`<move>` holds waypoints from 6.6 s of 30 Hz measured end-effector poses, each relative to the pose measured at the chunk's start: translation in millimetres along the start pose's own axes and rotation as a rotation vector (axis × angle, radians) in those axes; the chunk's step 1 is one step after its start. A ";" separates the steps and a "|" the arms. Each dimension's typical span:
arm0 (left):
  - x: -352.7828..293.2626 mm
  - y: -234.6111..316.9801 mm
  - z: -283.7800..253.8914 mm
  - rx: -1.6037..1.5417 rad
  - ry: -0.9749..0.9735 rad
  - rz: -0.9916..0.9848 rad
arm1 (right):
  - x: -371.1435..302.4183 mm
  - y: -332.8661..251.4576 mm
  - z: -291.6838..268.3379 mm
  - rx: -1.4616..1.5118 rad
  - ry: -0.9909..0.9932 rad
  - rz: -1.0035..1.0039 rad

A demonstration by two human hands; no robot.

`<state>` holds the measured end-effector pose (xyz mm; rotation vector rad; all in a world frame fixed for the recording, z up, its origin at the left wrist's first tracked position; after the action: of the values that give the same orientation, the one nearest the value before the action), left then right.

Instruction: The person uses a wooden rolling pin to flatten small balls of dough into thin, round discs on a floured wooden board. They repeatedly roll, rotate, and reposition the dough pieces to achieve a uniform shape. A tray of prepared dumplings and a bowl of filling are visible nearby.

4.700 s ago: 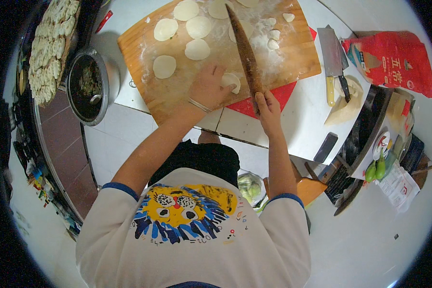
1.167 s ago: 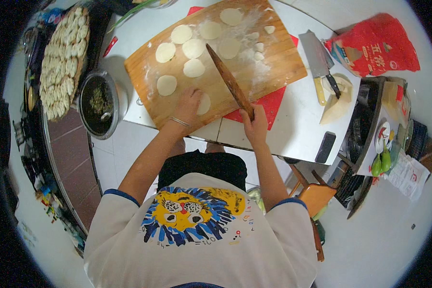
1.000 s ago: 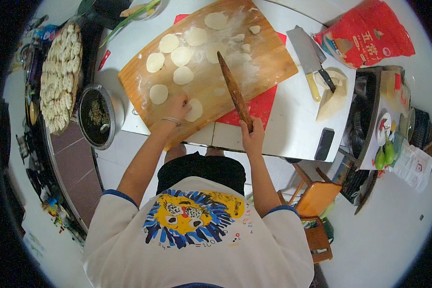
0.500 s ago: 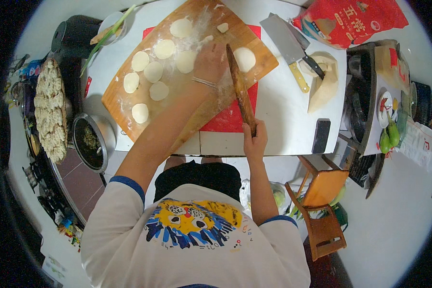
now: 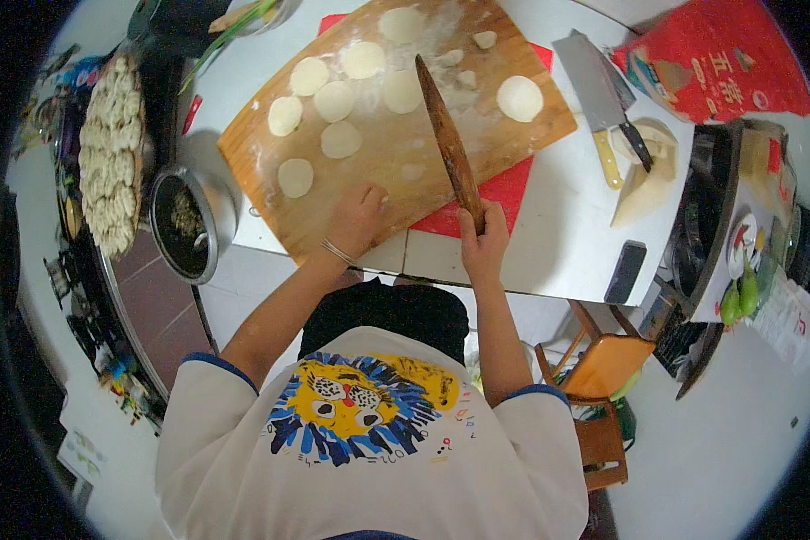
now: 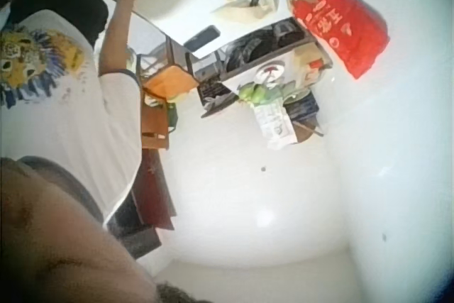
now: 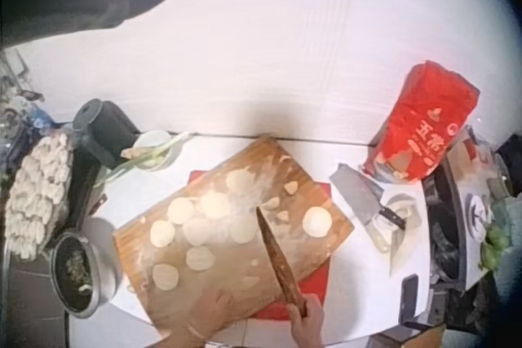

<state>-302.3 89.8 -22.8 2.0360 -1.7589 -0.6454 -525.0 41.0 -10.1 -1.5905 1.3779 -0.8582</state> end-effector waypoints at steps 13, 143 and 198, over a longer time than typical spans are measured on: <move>24.2 4.4 40.7 0.160 0.109 -0.125 | 15.9 -19.9 13.1 -0.398 -0.264 -0.324; -88.0 -68.2 -30.5 0.116 0.106 -0.160 | -23.6 -11.7 70.6 -0.715 -0.545 -0.664; -47.1 -29.6 -0.1 -0.392 0.189 -0.291 | -15.4 -9.8 27.1 0.029 -0.158 -0.091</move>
<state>-283.5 140.8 -34.5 2.0081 -1.1357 -0.7836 -499.1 60.8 -11.9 -1.6722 1.1850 -0.7845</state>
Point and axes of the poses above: each hand's wrist, its own x-axis towards the middle knuckle, its own z-axis out of the palm, y = z × x, the point moved 4 cm from there along x, towards the middle knuckle, and after that the axes turned 8 degrees about -z, right-handed, at the moved point
